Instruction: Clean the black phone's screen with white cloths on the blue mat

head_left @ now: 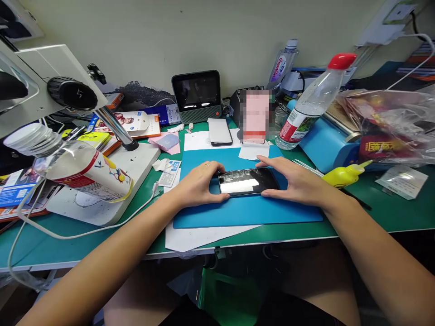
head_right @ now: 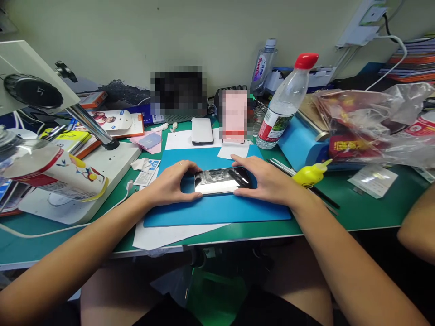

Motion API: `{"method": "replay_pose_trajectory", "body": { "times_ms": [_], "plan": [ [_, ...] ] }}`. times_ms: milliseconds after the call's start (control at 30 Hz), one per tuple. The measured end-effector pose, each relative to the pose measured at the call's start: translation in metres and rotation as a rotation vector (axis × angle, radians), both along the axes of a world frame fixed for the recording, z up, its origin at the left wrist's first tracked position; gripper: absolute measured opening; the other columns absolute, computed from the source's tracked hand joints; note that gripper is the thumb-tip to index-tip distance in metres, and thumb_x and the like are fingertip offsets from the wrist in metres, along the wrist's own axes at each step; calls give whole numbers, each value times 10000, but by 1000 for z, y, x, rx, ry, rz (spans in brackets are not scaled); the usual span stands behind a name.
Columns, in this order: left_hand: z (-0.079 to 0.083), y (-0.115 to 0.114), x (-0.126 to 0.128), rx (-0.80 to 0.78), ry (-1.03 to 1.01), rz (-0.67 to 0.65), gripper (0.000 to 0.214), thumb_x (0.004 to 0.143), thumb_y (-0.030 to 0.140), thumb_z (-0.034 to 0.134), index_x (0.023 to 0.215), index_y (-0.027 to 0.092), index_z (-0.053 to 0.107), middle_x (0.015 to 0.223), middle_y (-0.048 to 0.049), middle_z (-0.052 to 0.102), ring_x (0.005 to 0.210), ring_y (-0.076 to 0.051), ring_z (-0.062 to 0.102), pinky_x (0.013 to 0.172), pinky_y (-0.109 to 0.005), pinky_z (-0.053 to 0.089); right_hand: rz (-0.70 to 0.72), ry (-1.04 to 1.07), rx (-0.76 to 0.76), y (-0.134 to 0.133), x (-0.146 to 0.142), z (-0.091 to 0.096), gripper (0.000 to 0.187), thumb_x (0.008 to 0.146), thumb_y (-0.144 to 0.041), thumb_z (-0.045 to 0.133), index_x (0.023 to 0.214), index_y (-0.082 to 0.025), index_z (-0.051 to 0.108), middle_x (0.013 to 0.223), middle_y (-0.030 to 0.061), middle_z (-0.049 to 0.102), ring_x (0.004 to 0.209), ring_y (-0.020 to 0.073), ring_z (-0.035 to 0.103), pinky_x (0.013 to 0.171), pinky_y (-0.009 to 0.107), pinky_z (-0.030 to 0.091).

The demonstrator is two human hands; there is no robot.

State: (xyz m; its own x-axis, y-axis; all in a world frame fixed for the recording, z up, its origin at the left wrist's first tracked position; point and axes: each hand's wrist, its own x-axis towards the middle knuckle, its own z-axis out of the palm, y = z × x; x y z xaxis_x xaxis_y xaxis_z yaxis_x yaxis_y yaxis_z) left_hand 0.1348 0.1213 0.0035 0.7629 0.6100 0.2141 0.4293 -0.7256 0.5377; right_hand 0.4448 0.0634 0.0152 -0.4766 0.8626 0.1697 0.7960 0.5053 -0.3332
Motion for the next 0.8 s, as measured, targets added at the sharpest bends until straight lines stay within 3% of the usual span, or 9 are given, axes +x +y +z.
{"method": "replay_pose_trajectory", "body": {
  "times_ms": [167,500,633,800],
  "plan": [
    [0,0,1,12,12,2,507,801,455,754,1179,206,526,1203,-100,645,1069,-272,628,919,-421,527,-45,0,-26,-3,1,-3,885,841,-631,670,1567,-226,367,1396,136,628,1273,357,585,1051,536,500],
    [-2,-1,2,0,27,15,505,815,468,751,1186,216,519,1181,-87,643,1053,-266,633,895,-408,537,-308,148,-116,-26,-3,-16,964,831,-657,669,1616,-300,236,1501,108,546,1311,356,573,1075,539,496],
    [-3,-2,2,-1,29,10,496,827,451,749,1202,228,515,1198,-83,644,1077,-262,631,913,-415,539,-329,138,-133,-28,-4,-17,936,840,-632,674,1613,-344,230,1515,81,539,1328,351,564,1079,541,494],
    [-3,-2,1,-24,26,17,489,831,454,752,1200,239,514,1227,-77,650,1094,-255,633,930,-424,541,-306,129,-120,-30,-6,-15,888,860,-610,662,1603,-311,278,1501,94,549,1386,344,503,1136,546,437]
  ]
}}
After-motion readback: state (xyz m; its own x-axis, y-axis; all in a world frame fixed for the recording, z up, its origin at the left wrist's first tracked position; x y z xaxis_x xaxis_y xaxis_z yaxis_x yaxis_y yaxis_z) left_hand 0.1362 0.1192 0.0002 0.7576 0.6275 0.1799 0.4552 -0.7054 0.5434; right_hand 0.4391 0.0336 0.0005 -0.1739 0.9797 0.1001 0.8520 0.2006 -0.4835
